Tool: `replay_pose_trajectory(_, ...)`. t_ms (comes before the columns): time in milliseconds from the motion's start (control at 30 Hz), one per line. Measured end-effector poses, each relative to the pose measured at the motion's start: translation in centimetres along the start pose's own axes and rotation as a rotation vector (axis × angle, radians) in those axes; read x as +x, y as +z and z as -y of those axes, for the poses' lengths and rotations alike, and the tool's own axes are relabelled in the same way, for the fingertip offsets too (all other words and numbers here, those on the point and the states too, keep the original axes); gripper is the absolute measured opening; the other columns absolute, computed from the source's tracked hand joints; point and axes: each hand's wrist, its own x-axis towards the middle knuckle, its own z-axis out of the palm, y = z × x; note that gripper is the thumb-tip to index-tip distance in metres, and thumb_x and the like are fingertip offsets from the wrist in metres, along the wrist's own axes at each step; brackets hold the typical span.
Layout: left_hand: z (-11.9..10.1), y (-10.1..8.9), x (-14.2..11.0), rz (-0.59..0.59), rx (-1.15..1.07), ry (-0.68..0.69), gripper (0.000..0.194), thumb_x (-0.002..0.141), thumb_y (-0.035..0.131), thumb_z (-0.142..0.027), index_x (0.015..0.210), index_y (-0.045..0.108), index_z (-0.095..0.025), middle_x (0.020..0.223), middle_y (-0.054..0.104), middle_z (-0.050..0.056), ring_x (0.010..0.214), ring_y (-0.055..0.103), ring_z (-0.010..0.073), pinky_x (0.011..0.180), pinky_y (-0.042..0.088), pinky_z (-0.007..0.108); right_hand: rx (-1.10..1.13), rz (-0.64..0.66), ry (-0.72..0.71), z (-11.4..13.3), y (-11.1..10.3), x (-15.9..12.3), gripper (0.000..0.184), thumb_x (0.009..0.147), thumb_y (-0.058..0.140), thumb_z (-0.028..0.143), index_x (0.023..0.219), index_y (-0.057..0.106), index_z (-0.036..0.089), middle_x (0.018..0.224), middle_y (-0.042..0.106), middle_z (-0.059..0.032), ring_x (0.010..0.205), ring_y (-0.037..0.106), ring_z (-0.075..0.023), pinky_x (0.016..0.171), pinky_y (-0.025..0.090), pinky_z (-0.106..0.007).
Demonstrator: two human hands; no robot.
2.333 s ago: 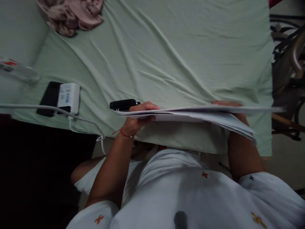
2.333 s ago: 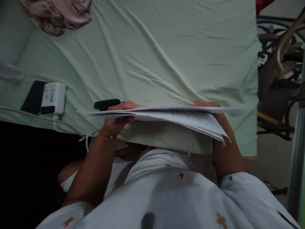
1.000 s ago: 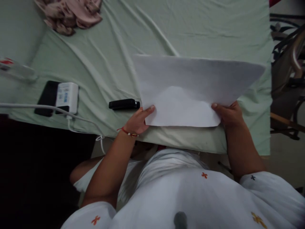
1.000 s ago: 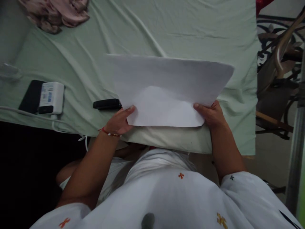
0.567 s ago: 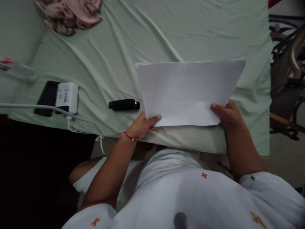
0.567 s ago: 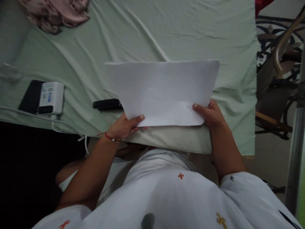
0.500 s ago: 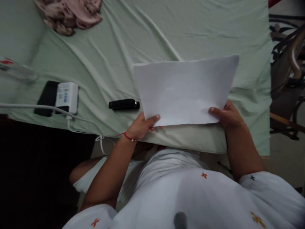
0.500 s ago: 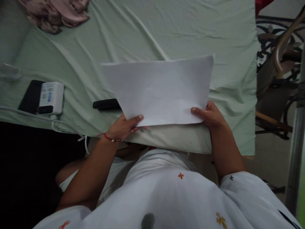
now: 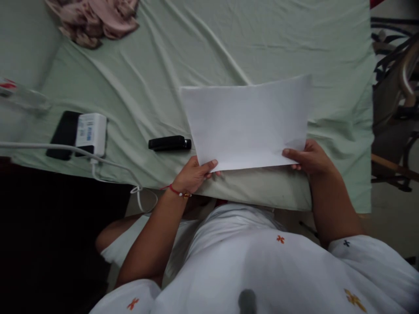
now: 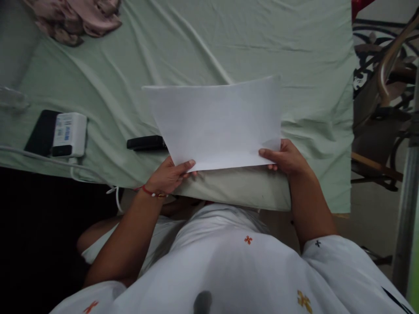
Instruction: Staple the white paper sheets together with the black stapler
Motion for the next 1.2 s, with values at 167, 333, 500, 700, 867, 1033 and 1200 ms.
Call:
replay_pose_trajectory(167, -0.3, -0.1, 0.0, -0.035, -0.067, -0.011, 0.045, 0.065, 0.100, -0.040, 0.088, 0.073, -0.014, 0.079, 0.071, 0.003, 0.058, 0.059, 0.0099, 0.041, 0.034, 0.018, -0.010, 0.030, 0.023, 0.4, -0.2, -0.3, 0.052, 0.066, 0.100, 0.055, 0.061, 0.059, 0.024, 0.051, 0.051, 0.0042, 0.038, 0.040, -0.0072, 0.030, 0.032, -0.024)
replay_pose_trajectory(333, -0.4, -0.6, -0.1, -0.068, -0.177, 0.021, 0.025, 0.074, 0.091, -0.025, 0.086, 0.072, -0.014, 0.067, 0.059, -0.004, 0.048, 0.042, 0.0024, 0.041, 0.030, 0.014, 0.061, -0.050, -0.015, 1.1, 0.3, -0.4, 0.055, 0.060, 0.102, 0.057, 0.061, 0.059, 0.023, 0.051, 0.050, 0.0045, 0.036, 0.034, -0.0050, 0.026, 0.027, -0.023)
replay_pose_trajectory(500, -0.5, -1.2, -0.3, -0.133, -0.193, -0.007, 0.019, 0.076, 0.086, -0.018, 0.081, 0.068, -0.013, 0.058, 0.054, -0.004, 0.048, 0.045, 0.0034, 0.041, 0.026, 0.012, 0.126, -0.074, 0.085, 1.4, 0.7, -0.4, 0.057, 0.048, 0.106, 0.058, 0.065, 0.067, 0.020, 0.055, 0.058, 0.0041, 0.038, 0.044, -0.0042, 0.027, 0.031, -0.017)
replay_pose_trajectory(700, -0.3, -2.2, -0.7, -0.188, -0.216, 0.027, 0.020, 0.073, 0.086, -0.016, 0.085, 0.070, -0.012, 0.064, 0.060, -0.003, 0.050, 0.050, 0.0037, 0.041, 0.030, 0.012, 0.151, -0.087, 0.034, 1.9, 1.4, -0.1, 0.050, 0.057, 0.104, 0.051, 0.072, 0.066, 0.022, 0.057, 0.056, 0.0055, 0.041, 0.048, -0.0050, 0.030, 0.037, -0.015)
replay_pose_trajectory(867, 0.0, -3.7, -1.5, -0.355, -0.168, 0.129, 0.021, 0.076, 0.084, -0.016, 0.091, 0.069, -0.014, 0.069, 0.068, -0.001, 0.050, 0.055, 0.0050, 0.043, 0.033, 0.014, 0.145, -0.106, 0.027, 2.8, 2.7, 0.9, 0.050, 0.055, 0.105, 0.048, 0.069, 0.064, 0.022, 0.059, 0.057, 0.0039, 0.043, 0.049, -0.0051, 0.032, 0.039, -0.014)
replay_pose_trajectory(1033, 0.7, -5.1, -2.2, -0.510, -0.027, 0.300, 0.013, 0.084, 0.076, -0.022, 0.093, 0.068, -0.016, 0.080, 0.077, 0.003, 0.049, 0.054, 0.0058, 0.044, 0.034, 0.017, 0.141, -0.142, 0.051, 3.2, 3.9, 1.8, 0.045, 0.061, 0.103, 0.039, 0.067, 0.062, 0.021, 0.057, 0.055, 0.0043, 0.042, 0.047, -0.0048, 0.032, 0.039, -0.013)
replay_pose_trajectory(1200, 1.0, -6.6, -2.2, -0.845, 0.474, 0.663, 0.010, 0.093, 0.065, -0.020, 0.096, 0.074, -0.020, 0.096, 0.080, 0.006, 0.080, 0.072, 0.0166, 0.076, 0.059, 0.031, 0.118, -0.179, 0.069, 3.4, 4.9, 1.9, 0.032, 0.074, 0.094, 0.027, 0.070, 0.063, 0.020, 0.056, 0.055, 0.0061, 0.041, 0.047, -0.0038, 0.034, 0.038, -0.011)
